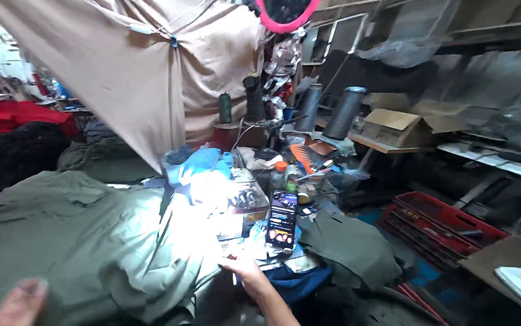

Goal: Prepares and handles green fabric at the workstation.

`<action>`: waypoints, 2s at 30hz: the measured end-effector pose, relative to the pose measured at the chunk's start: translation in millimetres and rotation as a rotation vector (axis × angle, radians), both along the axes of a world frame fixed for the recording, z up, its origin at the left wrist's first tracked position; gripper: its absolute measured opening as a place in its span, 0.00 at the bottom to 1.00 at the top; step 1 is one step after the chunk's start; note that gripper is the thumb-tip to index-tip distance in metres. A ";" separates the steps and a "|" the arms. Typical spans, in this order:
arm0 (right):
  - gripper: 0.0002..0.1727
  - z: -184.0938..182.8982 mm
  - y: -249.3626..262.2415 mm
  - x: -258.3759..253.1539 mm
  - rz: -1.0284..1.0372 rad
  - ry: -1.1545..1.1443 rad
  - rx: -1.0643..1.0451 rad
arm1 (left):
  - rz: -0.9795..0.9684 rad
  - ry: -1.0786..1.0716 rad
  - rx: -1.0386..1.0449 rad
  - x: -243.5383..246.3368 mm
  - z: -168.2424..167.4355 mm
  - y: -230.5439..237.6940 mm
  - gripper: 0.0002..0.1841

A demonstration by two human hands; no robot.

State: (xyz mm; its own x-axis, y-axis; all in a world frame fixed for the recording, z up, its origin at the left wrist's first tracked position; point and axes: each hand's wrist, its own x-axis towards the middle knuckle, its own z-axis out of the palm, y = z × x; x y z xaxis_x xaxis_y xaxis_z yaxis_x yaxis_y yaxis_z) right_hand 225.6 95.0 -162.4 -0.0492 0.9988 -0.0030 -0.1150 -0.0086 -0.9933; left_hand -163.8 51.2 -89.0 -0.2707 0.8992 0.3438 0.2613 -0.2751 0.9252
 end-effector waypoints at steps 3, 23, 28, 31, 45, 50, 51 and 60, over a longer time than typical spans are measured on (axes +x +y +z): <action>0.04 2.7 -3.9 -27.3 0.026 0.294 -0.153 | 0.202 0.450 0.180 -37.4 97.8 31.5 0.19; 0.11 -17.1 -13.2 -39.9 0.197 0.341 -0.146 | -0.316 0.917 0.401 94.0 -19.7 105.6 0.09; 0.06 -27.5 -14.9 -38.1 0.143 0.271 -0.142 | -0.531 0.933 0.418 126.7 -5.7 56.4 0.14; 0.07 -32.7 -19.8 -35.9 0.138 0.234 -0.156 | -0.496 0.974 0.445 141.1 -34.6 34.6 0.13; 0.02 -3.0 29.6 -39.7 -0.048 0.123 -0.104 | -0.295 0.978 0.278 194.9 -30.6 82.5 0.09; 0.08 4.9 35.5 -41.0 -0.072 0.045 -0.167 | -0.292 0.971 0.110 210.7 -18.8 90.2 0.11; 0.09 3.7 36.1 -40.7 -0.063 0.033 -0.160 | -0.299 0.996 0.055 212.6 -16.6 91.0 0.11; 0.06 8.3 50.6 -38.5 -0.059 -0.002 -0.109 | -0.347 0.992 -0.285 233.5 15.7 137.1 0.23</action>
